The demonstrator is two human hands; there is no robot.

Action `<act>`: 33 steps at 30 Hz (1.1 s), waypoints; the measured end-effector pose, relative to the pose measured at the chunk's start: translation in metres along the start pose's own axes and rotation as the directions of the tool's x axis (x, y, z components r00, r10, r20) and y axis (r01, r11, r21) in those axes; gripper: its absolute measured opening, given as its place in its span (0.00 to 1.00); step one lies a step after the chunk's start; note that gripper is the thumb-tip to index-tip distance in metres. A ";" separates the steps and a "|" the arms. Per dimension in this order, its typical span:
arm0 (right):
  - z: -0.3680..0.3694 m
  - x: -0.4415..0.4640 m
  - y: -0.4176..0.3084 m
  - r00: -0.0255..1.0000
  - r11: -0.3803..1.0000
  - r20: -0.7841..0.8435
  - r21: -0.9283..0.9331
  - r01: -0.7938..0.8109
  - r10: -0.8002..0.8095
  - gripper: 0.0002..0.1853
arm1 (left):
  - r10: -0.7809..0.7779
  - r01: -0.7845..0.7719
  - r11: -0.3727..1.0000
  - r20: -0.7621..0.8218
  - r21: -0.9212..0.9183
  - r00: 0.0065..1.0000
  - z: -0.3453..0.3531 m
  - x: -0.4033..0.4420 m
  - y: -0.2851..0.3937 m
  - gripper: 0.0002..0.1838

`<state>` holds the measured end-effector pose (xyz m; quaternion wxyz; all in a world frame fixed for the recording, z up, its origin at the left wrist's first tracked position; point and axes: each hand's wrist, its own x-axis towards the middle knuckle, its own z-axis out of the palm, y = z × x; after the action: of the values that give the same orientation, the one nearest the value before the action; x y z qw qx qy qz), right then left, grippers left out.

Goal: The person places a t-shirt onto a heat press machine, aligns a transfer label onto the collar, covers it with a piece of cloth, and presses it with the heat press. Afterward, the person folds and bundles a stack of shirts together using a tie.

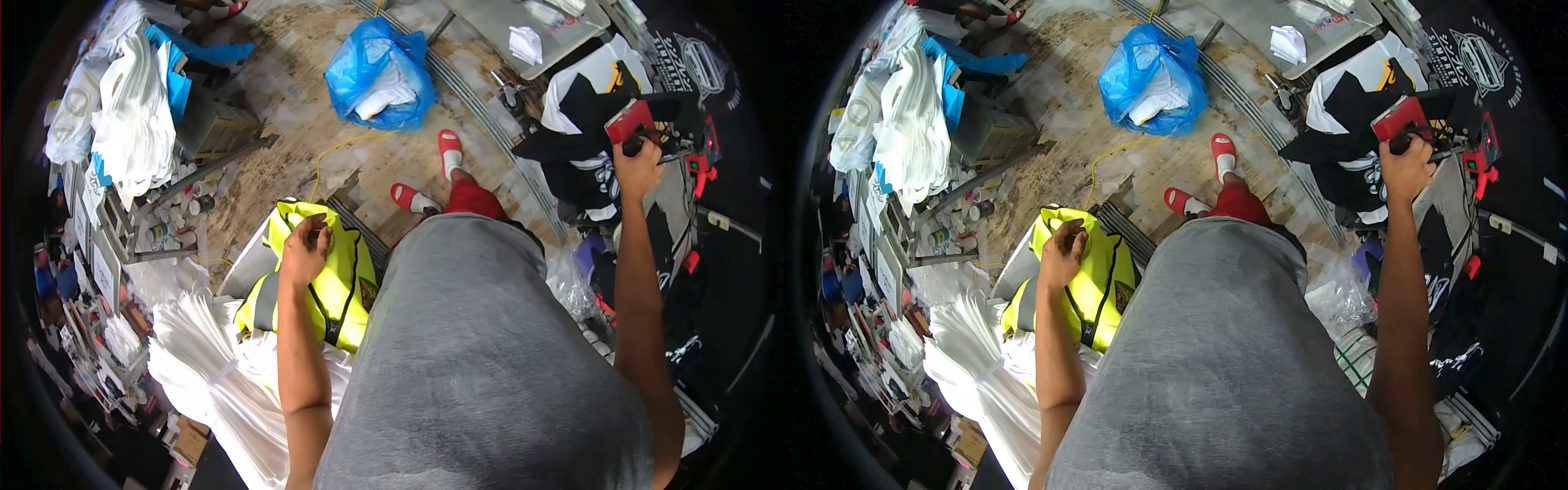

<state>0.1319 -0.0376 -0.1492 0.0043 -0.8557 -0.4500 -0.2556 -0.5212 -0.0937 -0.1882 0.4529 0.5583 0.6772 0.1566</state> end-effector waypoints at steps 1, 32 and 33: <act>0.000 0.000 0.001 0.999 0.999 -0.028 0.038 0.018 -0.017 0.32 | -0.012 0.012 1.000 0.008 0.010 1.000 -0.001 0.000 0.000 0.15; -0.002 0.001 -0.004 0.998 1.000 0.064 -0.017 -0.020 0.021 0.32 | 0.004 -0.003 0.999 -0.024 0.048 1.000 -0.014 -0.011 0.015 0.18; -0.003 0.002 -0.001 0.998 1.000 0.063 0.022 0.023 -0.024 0.33 | 0.021 -0.020 0.997 -0.013 0.071 1.000 -0.014 -0.010 0.013 0.19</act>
<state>0.1310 -0.0360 -0.1462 -0.0039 -0.8579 -0.4626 -0.2236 -0.5245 -0.0941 -0.1675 0.4266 0.5798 0.6797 0.1409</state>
